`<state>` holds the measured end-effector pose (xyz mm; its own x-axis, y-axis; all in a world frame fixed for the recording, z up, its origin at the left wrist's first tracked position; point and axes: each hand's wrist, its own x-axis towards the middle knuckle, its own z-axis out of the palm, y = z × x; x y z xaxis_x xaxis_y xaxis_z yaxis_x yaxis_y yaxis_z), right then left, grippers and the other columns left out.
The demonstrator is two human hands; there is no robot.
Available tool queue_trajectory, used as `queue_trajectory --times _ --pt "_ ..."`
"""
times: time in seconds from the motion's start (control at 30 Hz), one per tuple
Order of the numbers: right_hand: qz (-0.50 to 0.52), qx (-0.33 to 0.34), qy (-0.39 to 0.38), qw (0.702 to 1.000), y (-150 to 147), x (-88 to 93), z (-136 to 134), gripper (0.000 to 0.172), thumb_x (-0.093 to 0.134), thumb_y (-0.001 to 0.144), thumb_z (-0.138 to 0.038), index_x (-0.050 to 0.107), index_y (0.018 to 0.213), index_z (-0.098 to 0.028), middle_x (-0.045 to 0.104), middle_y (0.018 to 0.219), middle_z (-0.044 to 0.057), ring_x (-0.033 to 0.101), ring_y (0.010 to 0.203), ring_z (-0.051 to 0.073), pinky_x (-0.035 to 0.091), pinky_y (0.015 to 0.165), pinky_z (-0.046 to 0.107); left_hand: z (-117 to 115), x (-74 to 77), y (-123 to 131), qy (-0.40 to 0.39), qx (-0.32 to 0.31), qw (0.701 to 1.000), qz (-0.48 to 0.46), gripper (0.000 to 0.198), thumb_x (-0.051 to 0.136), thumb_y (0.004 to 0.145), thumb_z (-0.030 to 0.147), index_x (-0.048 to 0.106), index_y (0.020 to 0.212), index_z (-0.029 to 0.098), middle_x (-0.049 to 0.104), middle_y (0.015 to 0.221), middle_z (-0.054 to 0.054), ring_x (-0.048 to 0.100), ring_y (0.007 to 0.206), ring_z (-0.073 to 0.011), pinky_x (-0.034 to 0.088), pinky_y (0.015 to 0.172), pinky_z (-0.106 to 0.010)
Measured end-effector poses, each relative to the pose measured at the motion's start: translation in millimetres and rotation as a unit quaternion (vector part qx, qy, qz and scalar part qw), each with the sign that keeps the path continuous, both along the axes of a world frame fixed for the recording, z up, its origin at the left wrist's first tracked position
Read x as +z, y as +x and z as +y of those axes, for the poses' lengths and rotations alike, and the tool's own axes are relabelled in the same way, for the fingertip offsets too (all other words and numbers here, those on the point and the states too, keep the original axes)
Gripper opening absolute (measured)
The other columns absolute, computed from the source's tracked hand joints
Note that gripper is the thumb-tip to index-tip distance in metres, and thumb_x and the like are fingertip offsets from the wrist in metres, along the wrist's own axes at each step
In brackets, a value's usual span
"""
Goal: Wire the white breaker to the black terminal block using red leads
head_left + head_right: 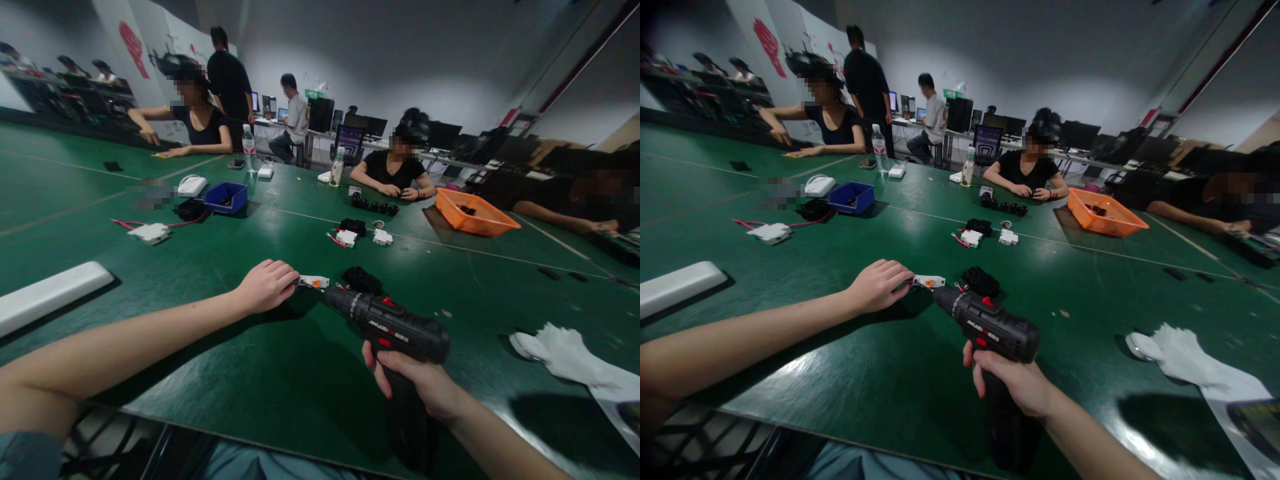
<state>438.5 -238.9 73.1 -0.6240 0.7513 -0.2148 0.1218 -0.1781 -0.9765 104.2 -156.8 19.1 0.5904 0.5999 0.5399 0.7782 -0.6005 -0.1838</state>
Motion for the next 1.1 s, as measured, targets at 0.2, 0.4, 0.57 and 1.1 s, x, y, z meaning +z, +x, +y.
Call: queue_trajectory --times 0.2,0.4,0.57,1.1 --pt "-0.002 -0.006 0.006 1.000 -0.9 2.0 -1.6 0.034 0.057 0.091 -0.047 0.065 0.093 -0.014 0.058 0.053 0.000 0.043 0.047 0.011 0.031 0.050 0.025 -0.1 -0.7 -0.3 -0.006 0.004 1.000 0.008 0.021 0.048 0.098 0.027 0.065 0.106 0.017 0.070 0.100 -0.008 0.063 0.090 -0.0195 0.044 0.075 -0.034" --pt "-0.008 -0.008 -0.006 1.000 -0.6 1.0 -1.8 0.033 0.058 0.091 -0.047 0.064 0.091 -0.014 0.059 0.054 0.000 0.045 0.048 0.011 0.032 0.050 0.024 0.0 -0.9 0.1 -0.010 0.004 1.000 0.008 0.021 0.048 0.098 0.028 0.064 0.106 0.017 0.070 0.100 -0.008 0.063 0.090 -0.0195 0.044 0.076 -0.034" --pt "0.014 -0.002 -0.001 1.000 -2.0 2.4 -2.4 0.038 0.057 0.092 -0.048 0.065 0.099 -0.012 0.058 0.053 0.000 0.044 0.048 0.011 0.031 0.049 0.024 -0.1 -0.4 0.7 -0.011 0.003 1.000 0.006 0.020 0.049 0.098 0.027 0.065 0.106 0.017 0.070 0.099 -0.008 0.063 0.089 -0.0200 0.044 0.075 -0.034" --pt "-0.115 -0.156 0.311 0.930 54.9 25.3 41.3 0.054 0.052 0.095 -0.043 0.045 0.142 -0.018 0.068 0.090 0.007 0.062 0.072 0.020 0.051 0.071 0.036 11.3 -8.8 -3.8 -0.168 -0.018 0.977 -0.130 0.021 0.050 0.095 0.035 0.063 0.101 0.020 0.066 0.093 -0.006 0.062 0.083 -0.0183 0.050 0.071 -0.030"
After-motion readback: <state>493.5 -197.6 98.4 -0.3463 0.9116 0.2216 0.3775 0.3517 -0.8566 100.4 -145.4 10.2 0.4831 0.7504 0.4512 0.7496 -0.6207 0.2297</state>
